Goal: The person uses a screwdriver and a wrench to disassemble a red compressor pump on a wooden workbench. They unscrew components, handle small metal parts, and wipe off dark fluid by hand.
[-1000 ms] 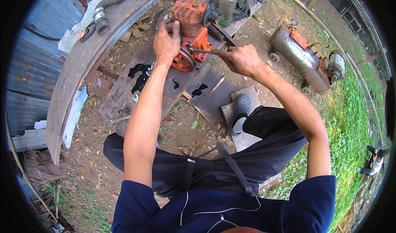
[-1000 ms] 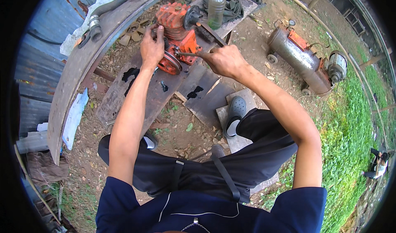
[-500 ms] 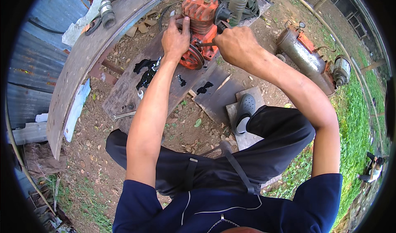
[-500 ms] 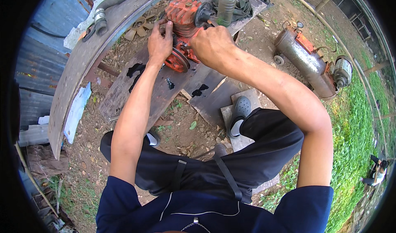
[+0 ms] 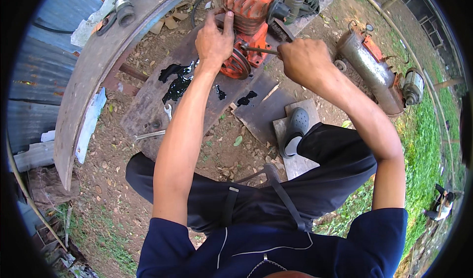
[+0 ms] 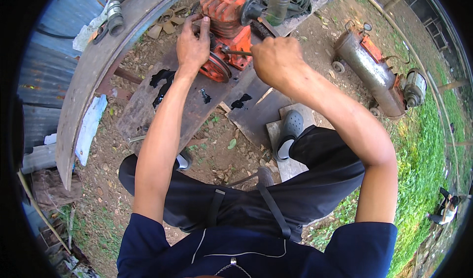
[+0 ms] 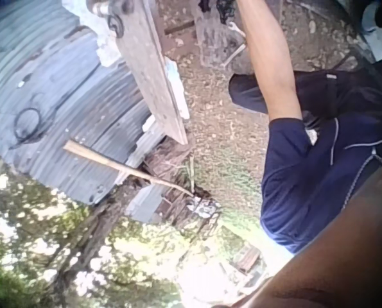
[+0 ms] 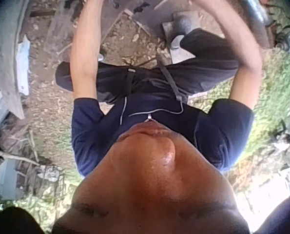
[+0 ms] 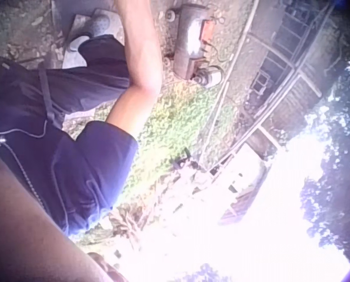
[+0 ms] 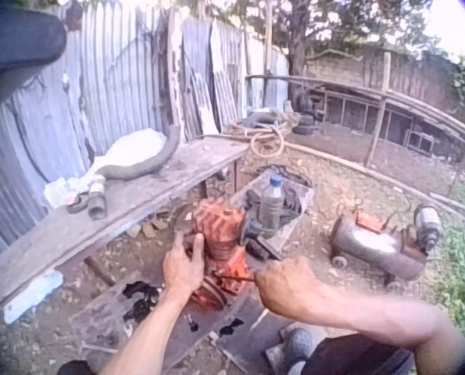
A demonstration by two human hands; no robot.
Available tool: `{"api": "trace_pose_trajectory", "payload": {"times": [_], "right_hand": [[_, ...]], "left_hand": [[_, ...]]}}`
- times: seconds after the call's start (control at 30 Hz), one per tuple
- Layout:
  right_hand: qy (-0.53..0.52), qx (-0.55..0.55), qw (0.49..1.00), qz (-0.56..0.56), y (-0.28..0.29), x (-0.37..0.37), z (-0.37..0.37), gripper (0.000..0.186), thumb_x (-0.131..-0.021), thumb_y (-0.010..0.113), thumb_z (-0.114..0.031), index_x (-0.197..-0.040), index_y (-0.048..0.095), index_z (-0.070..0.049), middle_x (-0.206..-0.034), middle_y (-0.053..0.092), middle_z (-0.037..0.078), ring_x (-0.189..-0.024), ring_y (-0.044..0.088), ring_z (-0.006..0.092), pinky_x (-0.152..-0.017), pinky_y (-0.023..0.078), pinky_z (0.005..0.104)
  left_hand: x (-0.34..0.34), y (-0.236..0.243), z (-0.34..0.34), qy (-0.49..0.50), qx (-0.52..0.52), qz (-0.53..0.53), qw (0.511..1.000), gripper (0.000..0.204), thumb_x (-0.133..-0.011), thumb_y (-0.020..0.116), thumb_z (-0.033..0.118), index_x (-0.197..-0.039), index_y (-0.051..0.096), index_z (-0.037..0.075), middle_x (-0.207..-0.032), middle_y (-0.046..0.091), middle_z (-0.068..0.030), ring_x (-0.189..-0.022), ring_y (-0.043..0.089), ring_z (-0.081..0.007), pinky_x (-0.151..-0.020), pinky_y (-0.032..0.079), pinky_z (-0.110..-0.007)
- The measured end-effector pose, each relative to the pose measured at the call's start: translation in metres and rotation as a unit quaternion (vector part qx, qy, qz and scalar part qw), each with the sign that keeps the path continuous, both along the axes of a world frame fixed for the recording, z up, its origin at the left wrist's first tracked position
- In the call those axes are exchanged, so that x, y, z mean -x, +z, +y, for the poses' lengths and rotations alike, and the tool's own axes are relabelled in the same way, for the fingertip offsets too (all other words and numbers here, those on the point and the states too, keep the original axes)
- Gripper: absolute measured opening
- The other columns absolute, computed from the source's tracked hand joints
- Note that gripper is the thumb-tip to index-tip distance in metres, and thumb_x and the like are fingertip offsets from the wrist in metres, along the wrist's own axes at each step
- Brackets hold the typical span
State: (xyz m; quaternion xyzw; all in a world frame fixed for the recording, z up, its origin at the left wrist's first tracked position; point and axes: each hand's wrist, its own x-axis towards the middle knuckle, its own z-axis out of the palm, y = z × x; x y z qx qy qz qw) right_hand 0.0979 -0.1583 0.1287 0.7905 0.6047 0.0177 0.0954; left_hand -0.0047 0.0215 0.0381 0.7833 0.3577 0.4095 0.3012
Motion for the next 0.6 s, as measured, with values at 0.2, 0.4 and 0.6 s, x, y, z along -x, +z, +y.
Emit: {"api": "trace_pose_trajectory", "payload": {"times": [0.2, 0.4, 0.6], "right_hand": [[-0.043, 0.01, 0.998, 0.045, -0.091, -0.003, -0.021, 0.021, -0.092, 0.05, -0.018, -0.094, 0.064, -0.003, -0.079, 0.07, 0.019, -0.071, 0.071, 0.0337, -0.058, 0.056, 0.0434], [-0.1, -0.056, 0.967, 0.225, -0.187, 0.007, 0.006, 0.035, -0.101, 0.044, -0.032, -0.096, 0.061, -0.001, -0.078, 0.068, 0.024, -0.071, 0.068, 0.0418, -0.061, 0.055, 0.0508], [-0.04, -0.201, 0.891, 0.404, -0.23, 0.013, -0.002, 0.035, -0.101, 0.044, -0.033, -0.094, 0.058, -0.002, -0.076, 0.066, 0.022, -0.072, 0.065, 0.0436, -0.064, 0.052, 0.0524]], "left_hand": [[0.005, 0.004, -0.001, 0.007, 0.012, -0.002, 1.0, 0.042, -0.095, 0.054, 0.046, -0.117, 0.058, 0.01, -0.082, 0.071, -0.0122, -0.08, 0.069, -0.0327, -0.073, 0.051, -0.044], [0.002, 0.009, -0.004, 0.005, 0.021, 0.017, 1.0, 0.044, -0.096, 0.056, 0.044, -0.117, 0.059, 0.006, -0.089, 0.072, -0.015, -0.084, 0.07, -0.0294, -0.075, 0.051, -0.039], [0.0, 0.005, 0.0, -0.003, 0.007, -0.017, 1.0, 0.043, -0.096, 0.055, 0.044, -0.117, 0.059, 0.006, -0.087, 0.072, -0.0146, -0.083, 0.07, -0.0298, -0.076, 0.051, -0.04]]}}
